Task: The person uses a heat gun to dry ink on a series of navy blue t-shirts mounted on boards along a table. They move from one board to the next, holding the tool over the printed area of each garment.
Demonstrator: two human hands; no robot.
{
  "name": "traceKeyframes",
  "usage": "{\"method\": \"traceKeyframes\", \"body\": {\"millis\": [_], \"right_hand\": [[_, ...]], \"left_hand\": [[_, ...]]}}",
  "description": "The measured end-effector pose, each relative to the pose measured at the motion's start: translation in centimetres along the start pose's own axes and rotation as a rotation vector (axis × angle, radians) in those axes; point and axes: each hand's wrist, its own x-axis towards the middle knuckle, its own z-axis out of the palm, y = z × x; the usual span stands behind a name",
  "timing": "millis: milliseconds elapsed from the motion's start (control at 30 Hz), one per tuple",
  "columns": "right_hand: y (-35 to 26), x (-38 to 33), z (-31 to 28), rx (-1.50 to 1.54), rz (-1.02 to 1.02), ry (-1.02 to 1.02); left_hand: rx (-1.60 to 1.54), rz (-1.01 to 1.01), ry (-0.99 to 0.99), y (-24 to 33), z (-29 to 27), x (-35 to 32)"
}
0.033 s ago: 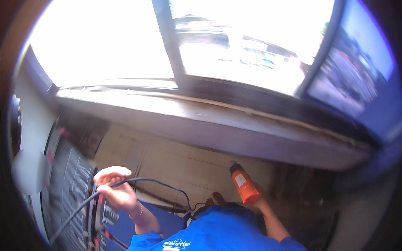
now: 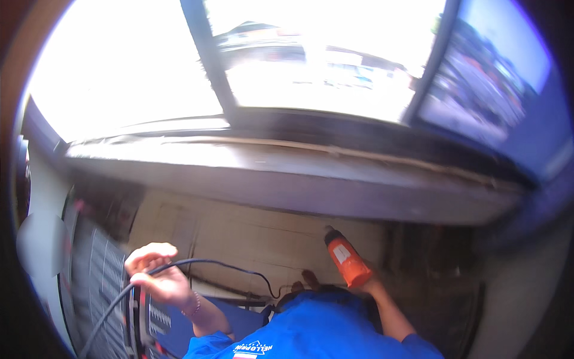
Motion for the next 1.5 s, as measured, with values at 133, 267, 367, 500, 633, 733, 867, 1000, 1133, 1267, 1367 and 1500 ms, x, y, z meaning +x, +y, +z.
{"method": "traceKeyframes", "body": {"millis": [133,267,367,500,633,733,867,1000,1133,1267,1367,1500], "right_hand": [[-1.5,-4.9,-2.1,0.145,0.315,0.172],[-3.9,-8.0,-4.9,0.743,0.352,0.370],[-7.5,-11.1,-7.3,0.908,0.387,0.702],[-4.8,-17.6,-10.5,0.916,0.499,0.982],[-3.4,-25.5,-13.1,0.925,0.603,1.286],[-1.8,-31.7,-13.3,0.850,0.739,1.505],[0.9,-37.1,-10.4,0.806,0.919,1.725],[1.0,-39.9,-8.7,0.883,0.985,1.786],[1.9,-40.4,-8.4,0.889,0.987,1.867],[1.5,-41.3,-7.8,0.994,1.011,1.822],[2.4,-40.5,-7.7,0.849,1.066,1.832],[1.5,-41.3,-7.7,0.944,1.028,1.815]], "left_hand": [[-0.254,0.070,-0.053,-4.0,1.9,0.2],[-0.565,0.255,-0.089,-5.6,6.1,0.3],[-0.977,0.418,-0.264,-8.1,12.8,1.2],[-0.302,0.206,-0.064,-6.4,17.6,-4.0],[-0.233,0.252,-0.104,-4.6,23.0,-6.4],[-0.150,0.334,-0.104,-4.8,25.8,-8.1],[-0.014,0.444,-0.086,-8.4,28.5,-10.2],[-0.035,0.453,-0.124,-8.6,32.2,-12.3],[-0.109,0.392,-0.184,-7.2,35.3,-14.4],[-0.193,0.324,-0.249,-5.8,38.1,-16.1],[-0.225,0.300,-0.274,-5.2,39.0,-16.8],[-0.255,0.272,-0.306,-4.8,39.9,-17.7]]}}
